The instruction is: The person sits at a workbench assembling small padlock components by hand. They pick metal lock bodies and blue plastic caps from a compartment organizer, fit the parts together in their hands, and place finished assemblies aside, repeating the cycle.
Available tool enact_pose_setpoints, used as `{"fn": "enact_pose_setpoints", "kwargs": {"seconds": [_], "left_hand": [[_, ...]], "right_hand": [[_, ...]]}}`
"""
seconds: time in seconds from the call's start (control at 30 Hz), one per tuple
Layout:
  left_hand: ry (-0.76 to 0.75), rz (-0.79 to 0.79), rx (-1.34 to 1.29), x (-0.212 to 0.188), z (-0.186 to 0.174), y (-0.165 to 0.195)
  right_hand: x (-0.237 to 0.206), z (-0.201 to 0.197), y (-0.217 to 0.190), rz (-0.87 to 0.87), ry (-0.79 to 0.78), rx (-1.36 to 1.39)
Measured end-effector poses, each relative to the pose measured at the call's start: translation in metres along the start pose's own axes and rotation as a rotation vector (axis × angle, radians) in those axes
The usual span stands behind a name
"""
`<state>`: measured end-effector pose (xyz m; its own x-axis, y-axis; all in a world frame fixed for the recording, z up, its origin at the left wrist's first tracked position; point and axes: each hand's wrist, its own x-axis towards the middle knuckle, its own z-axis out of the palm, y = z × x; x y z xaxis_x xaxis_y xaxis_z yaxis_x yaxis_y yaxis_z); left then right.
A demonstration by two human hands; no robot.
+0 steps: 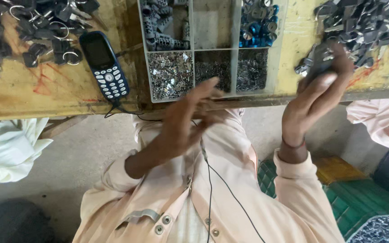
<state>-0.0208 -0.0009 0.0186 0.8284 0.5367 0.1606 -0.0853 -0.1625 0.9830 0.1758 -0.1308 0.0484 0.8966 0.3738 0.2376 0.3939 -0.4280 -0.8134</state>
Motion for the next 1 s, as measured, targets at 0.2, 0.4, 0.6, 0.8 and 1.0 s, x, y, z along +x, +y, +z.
{"fn": "enact_pose_setpoints", "kwargs": {"seconds": [0.2,0.4,0.6,0.8,1.0], "left_hand": [[0.043,-0.093,0.882,0.008,-0.036,0.001],[0.051,-0.086,0.767,0.013,-0.02,0.013],[0.166,-0.126,0.589,0.001,-0.038,0.012],[0.19,-0.059,0.584,-0.003,-0.048,0.009],[0.196,-0.06,0.514,-0.005,-0.055,0.009]], "right_hand": [[0.034,-0.007,0.025,-0.358,-0.271,0.044],[0.026,0.029,-0.013,-0.824,-0.839,-0.382],[0.012,0.047,-0.008,-0.778,-0.917,-0.48],[0.007,0.047,-0.017,-0.622,-0.919,-0.362],[0.002,0.05,-0.018,-0.346,-0.83,-0.181]]}}
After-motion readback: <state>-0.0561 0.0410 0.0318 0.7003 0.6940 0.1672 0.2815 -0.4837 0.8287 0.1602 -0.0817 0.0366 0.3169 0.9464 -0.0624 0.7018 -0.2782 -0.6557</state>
